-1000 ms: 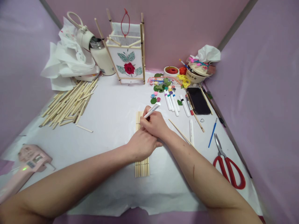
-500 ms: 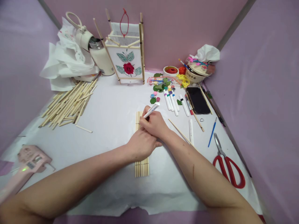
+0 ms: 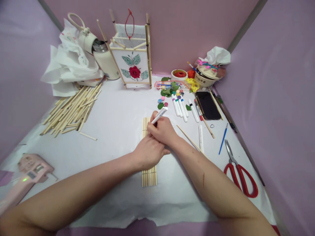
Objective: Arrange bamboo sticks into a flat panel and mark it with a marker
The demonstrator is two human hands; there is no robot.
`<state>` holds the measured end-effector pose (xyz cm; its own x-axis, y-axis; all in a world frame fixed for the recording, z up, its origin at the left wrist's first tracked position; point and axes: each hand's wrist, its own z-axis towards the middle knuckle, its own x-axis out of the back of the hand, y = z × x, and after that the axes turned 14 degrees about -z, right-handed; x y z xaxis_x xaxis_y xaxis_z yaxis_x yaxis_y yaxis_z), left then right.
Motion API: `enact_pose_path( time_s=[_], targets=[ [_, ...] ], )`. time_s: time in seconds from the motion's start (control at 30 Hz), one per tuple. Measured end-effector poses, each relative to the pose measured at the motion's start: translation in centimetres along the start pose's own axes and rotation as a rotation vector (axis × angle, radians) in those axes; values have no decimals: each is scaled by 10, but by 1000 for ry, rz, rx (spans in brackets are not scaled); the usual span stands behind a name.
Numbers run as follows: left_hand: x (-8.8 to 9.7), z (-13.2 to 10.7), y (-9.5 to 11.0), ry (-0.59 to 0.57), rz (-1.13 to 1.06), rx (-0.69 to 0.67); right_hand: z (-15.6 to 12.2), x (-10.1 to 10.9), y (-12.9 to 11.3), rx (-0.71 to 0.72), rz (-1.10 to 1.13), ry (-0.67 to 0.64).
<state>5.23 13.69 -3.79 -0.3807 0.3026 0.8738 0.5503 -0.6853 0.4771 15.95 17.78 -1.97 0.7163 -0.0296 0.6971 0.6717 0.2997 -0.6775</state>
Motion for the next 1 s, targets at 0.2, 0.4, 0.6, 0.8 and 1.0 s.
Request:
enact_pose_path(
  time_s=[0.2,0.4,0.6,0.8,1.0],
  targets=[
    [0,0,0,12,-3,-7,-1,0,-1,-2,27,-7],
    [1,0,1,5,15,4,-1,0,0,-23,5,-4],
    [0,-1,0,23,27,-11,-1,0,0,-34,8,35],
    [2,0,2,6,-6,18,-1,0,0,-20,-7,14],
    [4,0,3,-10,-41,28,-1,1,-3,-29,-15,-15]
  ],
)
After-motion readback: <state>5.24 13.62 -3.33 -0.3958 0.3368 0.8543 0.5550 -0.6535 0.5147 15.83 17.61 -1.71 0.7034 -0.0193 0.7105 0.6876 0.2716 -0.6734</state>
